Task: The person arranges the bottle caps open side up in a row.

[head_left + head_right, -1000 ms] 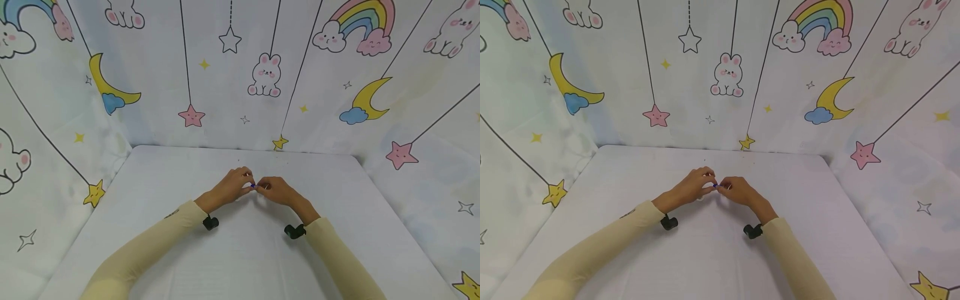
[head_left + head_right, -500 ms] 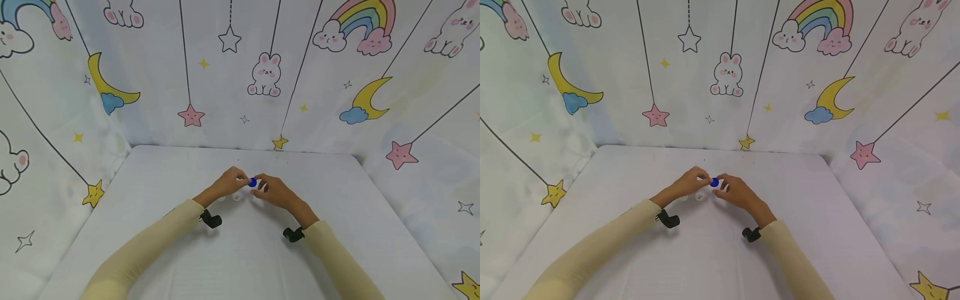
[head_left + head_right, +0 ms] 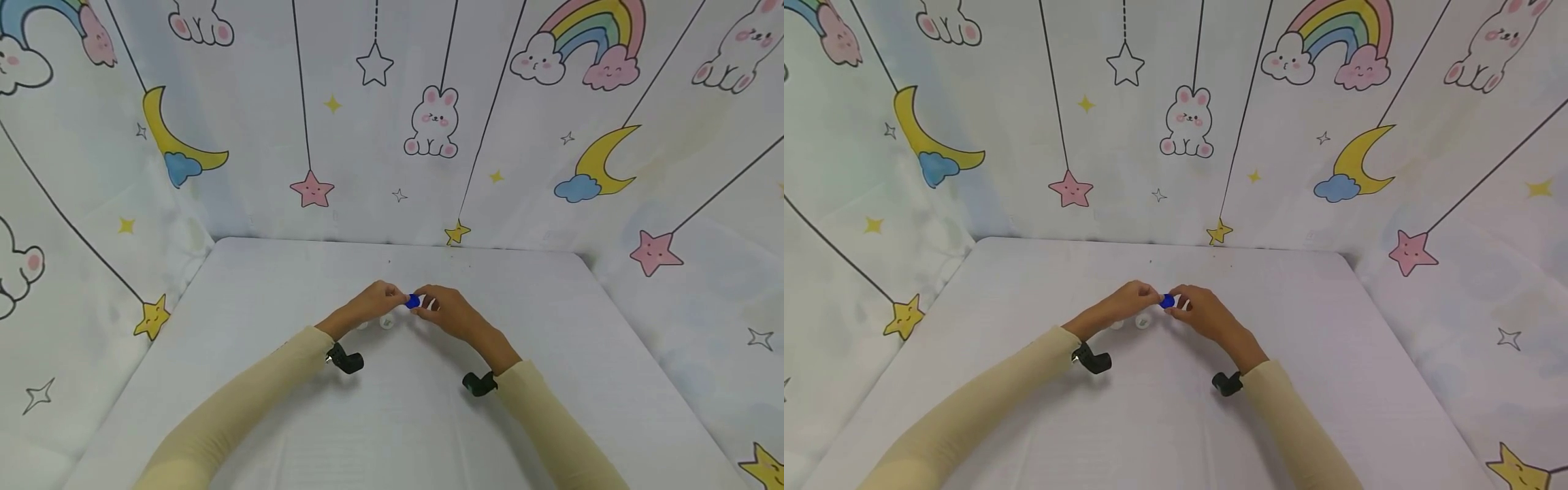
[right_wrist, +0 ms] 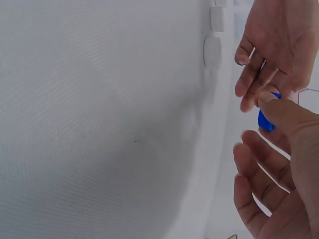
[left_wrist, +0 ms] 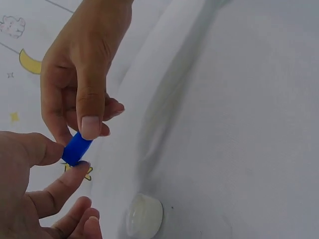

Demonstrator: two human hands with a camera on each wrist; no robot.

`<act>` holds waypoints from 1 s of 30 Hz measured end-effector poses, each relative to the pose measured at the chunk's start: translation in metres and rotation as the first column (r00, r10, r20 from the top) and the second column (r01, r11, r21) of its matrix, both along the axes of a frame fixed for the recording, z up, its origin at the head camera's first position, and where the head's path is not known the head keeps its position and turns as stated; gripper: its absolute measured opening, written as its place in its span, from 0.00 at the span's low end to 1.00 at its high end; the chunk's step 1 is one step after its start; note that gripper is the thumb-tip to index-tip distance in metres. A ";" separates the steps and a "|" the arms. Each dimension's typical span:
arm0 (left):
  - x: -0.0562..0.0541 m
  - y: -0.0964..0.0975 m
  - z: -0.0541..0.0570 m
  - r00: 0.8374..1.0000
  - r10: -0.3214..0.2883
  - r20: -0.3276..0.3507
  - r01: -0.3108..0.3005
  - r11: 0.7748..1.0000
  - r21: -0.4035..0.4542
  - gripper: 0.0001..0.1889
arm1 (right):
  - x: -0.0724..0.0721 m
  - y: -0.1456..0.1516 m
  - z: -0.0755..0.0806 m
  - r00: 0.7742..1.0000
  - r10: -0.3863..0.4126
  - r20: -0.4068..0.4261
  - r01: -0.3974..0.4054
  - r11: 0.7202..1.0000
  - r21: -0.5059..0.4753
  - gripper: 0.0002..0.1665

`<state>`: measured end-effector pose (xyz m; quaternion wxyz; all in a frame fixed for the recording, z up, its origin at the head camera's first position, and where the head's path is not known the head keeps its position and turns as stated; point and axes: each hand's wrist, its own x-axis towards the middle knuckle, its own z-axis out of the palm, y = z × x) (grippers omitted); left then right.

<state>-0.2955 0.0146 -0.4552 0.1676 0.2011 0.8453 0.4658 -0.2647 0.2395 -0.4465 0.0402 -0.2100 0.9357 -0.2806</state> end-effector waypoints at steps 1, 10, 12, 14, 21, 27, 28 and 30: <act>0.000 0.000 -0.001 1.000 0.002 -0.021 -0.002 1.000 -0.004 0.19 | 0.000 0.000 0.000 1.000 0.000 0.005 0.000 1.000 0.004 0.22; 0.001 0.004 -0.007 0.973 -0.091 -0.213 0.078 0.995 -0.069 0.13 | 0.000 0.004 0.001 1.000 0.008 0.027 -0.008 1.000 0.013 0.20; 0.001 0.003 -0.009 0.972 -0.112 -0.208 0.097 0.992 -0.081 0.14 | -0.001 0.004 0.000 0.999 0.008 0.036 -0.009 1.000 0.015 0.20; 0.002 0.003 -0.010 0.971 -0.128 -0.202 0.111 0.990 -0.090 0.15 | -0.001 0.005 -0.001 0.999 0.008 0.050 -0.009 1.000 0.016 0.20; 0.007 0.007 -0.016 0.935 -0.166 -0.314 0.105 0.973 -0.203 0.16 | 0.002 0.002 -0.001 0.996 0.029 0.085 -0.033 0.999 0.040 0.19; 0.011 0.009 -0.020 0.893 -0.201 -0.402 0.069 0.946 -0.318 0.17 | -0.001 0.001 -0.006 0.996 0.031 0.079 -0.038 0.995 0.091 0.18; 0.011 0.009 -0.020 0.886 -0.208 -0.415 0.064 0.940 -0.335 0.17 | -0.001 0.001 -0.007 0.996 0.032 0.079 -0.039 0.995 0.096 0.18; 0.012 0.009 -0.021 0.867 -0.221 -0.447 0.050 0.930 -0.364 0.17 | -0.001 0.000 -0.008 0.997 0.035 0.074 -0.043 0.993 0.109 0.17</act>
